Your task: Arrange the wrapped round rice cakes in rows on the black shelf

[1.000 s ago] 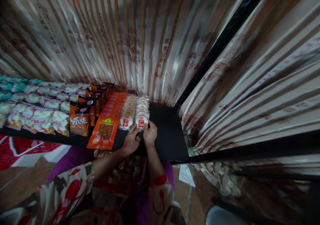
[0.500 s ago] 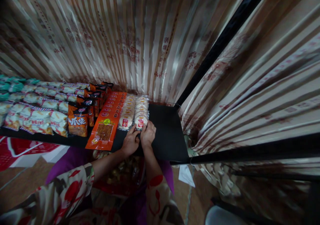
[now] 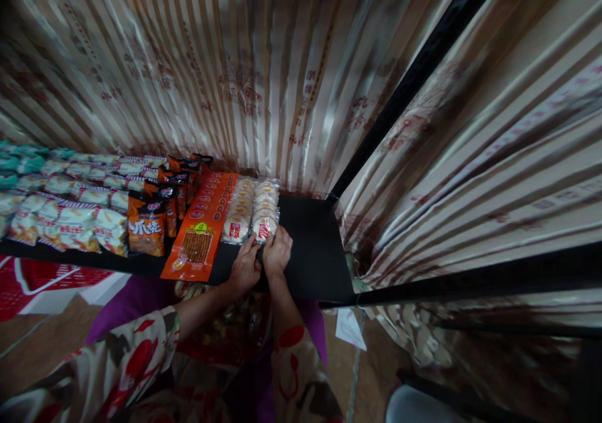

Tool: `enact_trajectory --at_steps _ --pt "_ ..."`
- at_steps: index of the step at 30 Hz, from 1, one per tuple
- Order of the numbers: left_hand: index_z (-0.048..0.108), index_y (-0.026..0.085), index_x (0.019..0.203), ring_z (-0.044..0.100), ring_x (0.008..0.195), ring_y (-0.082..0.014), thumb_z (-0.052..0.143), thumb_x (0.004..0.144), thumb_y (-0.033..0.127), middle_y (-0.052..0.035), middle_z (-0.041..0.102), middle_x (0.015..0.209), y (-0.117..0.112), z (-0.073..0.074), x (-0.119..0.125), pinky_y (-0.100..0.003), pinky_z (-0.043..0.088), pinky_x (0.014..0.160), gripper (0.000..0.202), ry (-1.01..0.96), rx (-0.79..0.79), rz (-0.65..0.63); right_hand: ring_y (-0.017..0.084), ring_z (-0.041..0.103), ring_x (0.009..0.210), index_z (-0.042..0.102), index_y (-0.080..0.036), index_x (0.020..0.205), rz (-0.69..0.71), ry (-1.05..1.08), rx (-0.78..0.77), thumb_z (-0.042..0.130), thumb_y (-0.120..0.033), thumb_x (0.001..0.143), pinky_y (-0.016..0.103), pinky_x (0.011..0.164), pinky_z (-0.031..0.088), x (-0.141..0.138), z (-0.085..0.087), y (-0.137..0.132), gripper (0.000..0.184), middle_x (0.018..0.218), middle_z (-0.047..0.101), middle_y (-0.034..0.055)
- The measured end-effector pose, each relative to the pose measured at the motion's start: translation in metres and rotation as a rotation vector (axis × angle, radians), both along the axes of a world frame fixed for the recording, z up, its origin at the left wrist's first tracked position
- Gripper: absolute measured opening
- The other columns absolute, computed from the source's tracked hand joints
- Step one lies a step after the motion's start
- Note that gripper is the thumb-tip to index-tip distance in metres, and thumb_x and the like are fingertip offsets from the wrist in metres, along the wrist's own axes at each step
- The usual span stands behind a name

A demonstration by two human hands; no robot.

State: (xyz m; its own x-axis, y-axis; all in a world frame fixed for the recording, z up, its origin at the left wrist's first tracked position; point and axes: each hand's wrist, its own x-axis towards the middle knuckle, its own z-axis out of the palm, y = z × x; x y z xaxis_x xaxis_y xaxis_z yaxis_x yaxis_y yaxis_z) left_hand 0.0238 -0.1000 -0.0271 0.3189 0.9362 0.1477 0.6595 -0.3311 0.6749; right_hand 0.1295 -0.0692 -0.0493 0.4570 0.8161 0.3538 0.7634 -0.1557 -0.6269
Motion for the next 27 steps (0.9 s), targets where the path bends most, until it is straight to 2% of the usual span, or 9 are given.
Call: enact_trajectory --at_steps 7,13,22,27 --pt "0.050 0.010 0.121 0.030 0.134 -0.0241 0.045 0.064 0.000 -0.0128 0.040 0.140 0.000 -0.006 0.000 -0.041 0.026 0.112 0.059 -0.021 0.018 -0.007 0.024 0.047 0.113 0.056 -0.011 0.118 0.002 0.009 0.008 0.033 -0.032 0.088 0.039 0.095 0.037 0.000 -0.001 0.001 0.042 0.121 0.057 0.0159" --pt "0.050 0.005 0.120 0.033 0.132 -0.0253 0.044 0.065 0.000 -0.0178 0.038 0.140 0.000 -0.005 -0.001 -0.040 0.029 0.111 0.056 -0.011 0.032 -0.002 0.024 0.045 0.115 0.056 -0.011 0.117 0.023 0.004 0.027 0.034 -0.032 0.088 0.038 0.097 0.037 0.001 -0.002 0.001 0.043 0.123 0.055 0.0151" --pt "0.052 0.012 0.121 0.036 0.130 -0.0241 0.045 0.065 0.000 -0.0109 0.044 0.137 0.002 -0.007 -0.001 -0.040 0.031 0.110 0.058 -0.022 0.054 0.018 0.025 0.045 0.115 0.057 -0.013 0.116 0.006 0.016 0.043 0.035 -0.032 0.087 0.040 0.097 0.037 0.000 -0.002 0.000 0.041 0.123 0.055 0.0146" --pt "0.052 0.008 0.120 0.038 0.128 -0.0246 0.044 0.066 0.002 -0.0137 0.042 0.139 0.002 -0.012 -0.001 -0.039 0.032 0.110 0.055 -0.009 0.074 0.020 0.026 0.045 0.115 0.056 -0.013 0.119 0.008 0.033 0.029 0.033 -0.034 0.088 0.039 0.096 0.037 -0.001 -0.001 0.000 0.044 0.125 0.053 0.0139"
